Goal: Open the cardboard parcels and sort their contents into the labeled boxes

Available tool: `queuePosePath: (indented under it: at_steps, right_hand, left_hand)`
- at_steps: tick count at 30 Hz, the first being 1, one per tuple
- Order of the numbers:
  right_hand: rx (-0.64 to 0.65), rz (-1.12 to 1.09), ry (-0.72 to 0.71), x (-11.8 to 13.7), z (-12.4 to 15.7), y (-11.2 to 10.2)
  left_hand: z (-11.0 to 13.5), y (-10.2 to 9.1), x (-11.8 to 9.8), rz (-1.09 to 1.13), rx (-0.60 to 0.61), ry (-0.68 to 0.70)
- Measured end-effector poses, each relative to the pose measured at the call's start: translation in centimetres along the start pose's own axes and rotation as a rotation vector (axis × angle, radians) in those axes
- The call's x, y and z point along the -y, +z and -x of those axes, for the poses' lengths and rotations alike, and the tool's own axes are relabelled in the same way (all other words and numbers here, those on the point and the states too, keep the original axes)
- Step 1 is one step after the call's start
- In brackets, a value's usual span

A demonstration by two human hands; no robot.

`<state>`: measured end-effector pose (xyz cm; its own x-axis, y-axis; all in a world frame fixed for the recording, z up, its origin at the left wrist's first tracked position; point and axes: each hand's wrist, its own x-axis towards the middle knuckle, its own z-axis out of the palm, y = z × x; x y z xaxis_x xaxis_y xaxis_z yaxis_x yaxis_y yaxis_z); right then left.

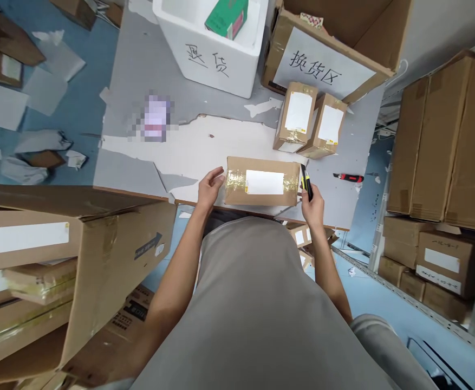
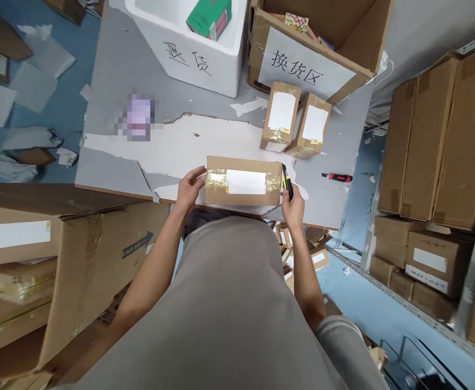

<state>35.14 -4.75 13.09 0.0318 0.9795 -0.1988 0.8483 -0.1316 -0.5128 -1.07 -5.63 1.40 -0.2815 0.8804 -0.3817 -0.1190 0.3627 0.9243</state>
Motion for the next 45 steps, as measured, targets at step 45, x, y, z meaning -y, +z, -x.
queuePosePath:
  at_steps: [45]
  right_hand:
    - [0.818,0.951,-0.613,22.6,-4.7,-0.2]
  left_hand:
    - [2.7,-0.6,-3.6,-0.218,0.182,0.166]
